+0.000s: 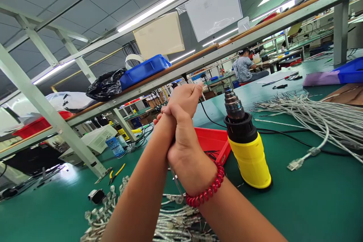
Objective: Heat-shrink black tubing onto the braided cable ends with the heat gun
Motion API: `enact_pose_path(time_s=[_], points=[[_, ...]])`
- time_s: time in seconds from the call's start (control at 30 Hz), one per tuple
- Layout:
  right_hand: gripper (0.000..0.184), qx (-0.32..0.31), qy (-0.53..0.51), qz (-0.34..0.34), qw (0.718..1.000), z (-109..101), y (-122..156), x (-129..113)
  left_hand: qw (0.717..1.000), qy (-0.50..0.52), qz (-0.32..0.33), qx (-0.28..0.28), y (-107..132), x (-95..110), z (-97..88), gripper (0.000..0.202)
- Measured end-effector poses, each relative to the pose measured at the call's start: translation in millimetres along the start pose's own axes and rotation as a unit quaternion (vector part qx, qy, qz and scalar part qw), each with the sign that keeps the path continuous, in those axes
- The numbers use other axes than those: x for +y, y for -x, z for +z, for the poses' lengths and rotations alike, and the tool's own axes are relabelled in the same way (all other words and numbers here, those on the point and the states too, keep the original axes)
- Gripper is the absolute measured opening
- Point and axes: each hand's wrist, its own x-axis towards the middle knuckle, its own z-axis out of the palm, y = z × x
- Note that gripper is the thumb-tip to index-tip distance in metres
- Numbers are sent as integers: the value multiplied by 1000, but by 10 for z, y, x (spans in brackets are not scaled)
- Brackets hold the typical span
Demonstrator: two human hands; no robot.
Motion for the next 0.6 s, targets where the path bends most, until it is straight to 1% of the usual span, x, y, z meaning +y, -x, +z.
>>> enact_pose_path(time_s=[0.07, 0.1, 0.17, 0.3, 0.4, 0.53, 0.6], points=[[32, 12, -49, 55, 997, 19, 35, -20, 1000, -24, -4, -11, 7, 30, -31, 50], [30, 13, -66, 67, 995, 26, 49, -28, 999, -34, -8, -15, 10, 46, -43, 50], [29, 3, -74, 58, 996, 34, 67, -37, 999, -45, -7, -21, 15, 71, -59, 49], [28, 1, -86, 64, 994, 36, 77, -40, 999, -43, 10, -26, 17, 87, -61, 49], [27, -3, -89, 61, 994, 36, 80, -40, 999, -44, 8, -23, 14, 91, -53, 49], [23, 9, -79, 65, 995, 23, 70, -40, 998, -51, 5, -32, 5, 98, -38, 48], [20, 14, -78, 67, 995, 11, 50, -41, 998, -50, 24, -12, -4, 95, -26, 48]])
